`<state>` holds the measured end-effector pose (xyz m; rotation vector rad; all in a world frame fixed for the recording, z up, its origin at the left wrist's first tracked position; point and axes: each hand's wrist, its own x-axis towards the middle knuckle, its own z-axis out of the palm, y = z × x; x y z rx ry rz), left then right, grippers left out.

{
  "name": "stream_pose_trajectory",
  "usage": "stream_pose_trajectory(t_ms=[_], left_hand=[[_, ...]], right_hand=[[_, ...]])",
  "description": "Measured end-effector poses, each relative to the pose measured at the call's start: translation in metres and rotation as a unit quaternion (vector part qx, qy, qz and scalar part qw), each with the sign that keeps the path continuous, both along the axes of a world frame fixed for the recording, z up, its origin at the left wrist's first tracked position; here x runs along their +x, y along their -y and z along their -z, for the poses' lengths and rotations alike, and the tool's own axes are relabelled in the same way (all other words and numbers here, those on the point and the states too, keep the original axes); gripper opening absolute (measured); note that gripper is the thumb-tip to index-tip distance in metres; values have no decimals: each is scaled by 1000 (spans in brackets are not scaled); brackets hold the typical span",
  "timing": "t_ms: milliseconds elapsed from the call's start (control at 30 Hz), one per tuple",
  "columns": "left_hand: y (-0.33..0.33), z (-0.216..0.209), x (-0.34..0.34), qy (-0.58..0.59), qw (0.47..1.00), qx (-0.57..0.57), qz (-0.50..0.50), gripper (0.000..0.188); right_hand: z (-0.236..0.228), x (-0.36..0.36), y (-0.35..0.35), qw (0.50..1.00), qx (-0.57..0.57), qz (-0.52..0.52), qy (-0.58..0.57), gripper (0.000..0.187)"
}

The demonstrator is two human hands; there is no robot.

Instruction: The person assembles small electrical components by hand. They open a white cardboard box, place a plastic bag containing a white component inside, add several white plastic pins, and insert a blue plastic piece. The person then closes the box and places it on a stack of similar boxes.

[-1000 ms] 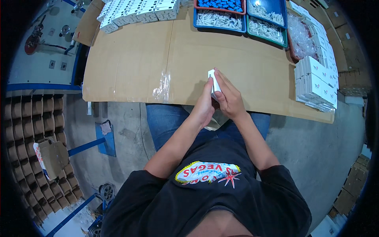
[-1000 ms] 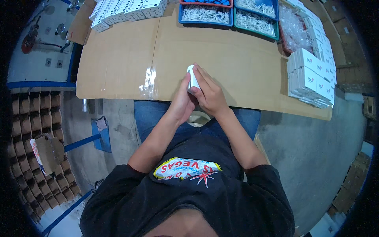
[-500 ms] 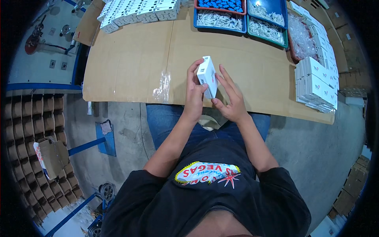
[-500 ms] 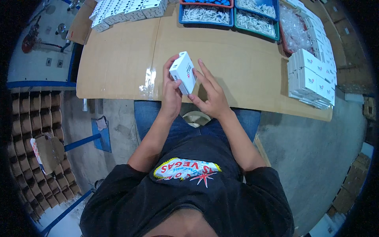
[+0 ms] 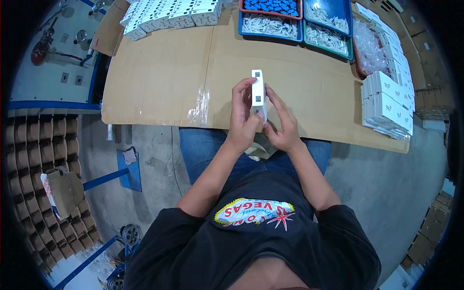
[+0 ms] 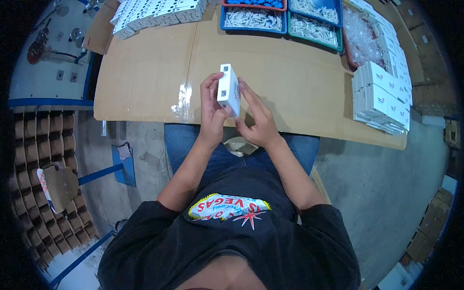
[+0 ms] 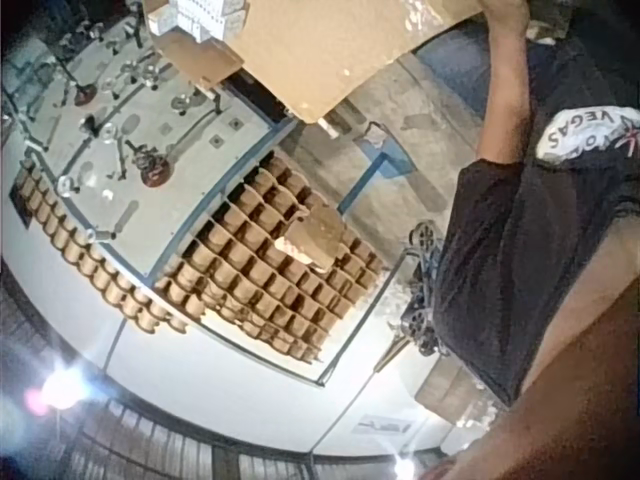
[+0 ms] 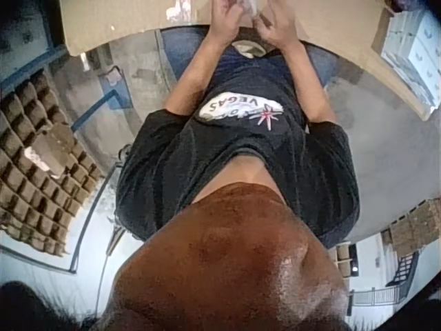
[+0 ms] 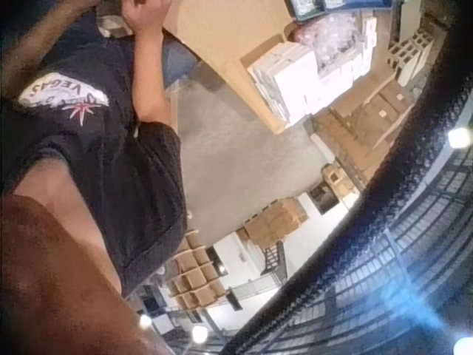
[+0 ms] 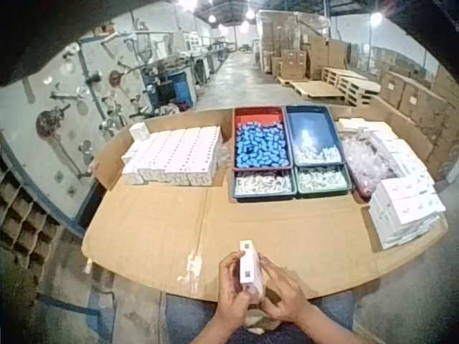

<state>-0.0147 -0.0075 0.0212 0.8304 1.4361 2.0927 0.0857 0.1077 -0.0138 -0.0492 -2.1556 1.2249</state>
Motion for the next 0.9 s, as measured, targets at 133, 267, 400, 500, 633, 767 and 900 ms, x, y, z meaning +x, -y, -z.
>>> stream_pose_trajectory(t_ms=[133,267,400,500,633,767,900], left_hand=[[0,5,-3,12,999,35,-8,72],[1,5,-4,37,999,1,2,75],[1,3,-5,-28,998,-41,29,86],[1,14,-3,-51,994,-71,62,105],[-2,12,4,-17,992,-110,54,112],[-2,13,1,0,990,-141,27,96],[-2,23,-5,44,994,-99,16,75]], right_hand=[[-1,0,-4,999,18,8,-31,60],[1,0,-4,999,11,25,-41,58],[6,-2,-2,994,-78,54,-56,61],[5,-1,1,982,-168,60,-65,62],[10,2,-4,976,-202,57,-49,54],[4,6,-8,993,-102,52,-32,44],[-6,1,-7,998,-19,51,-25,46]])
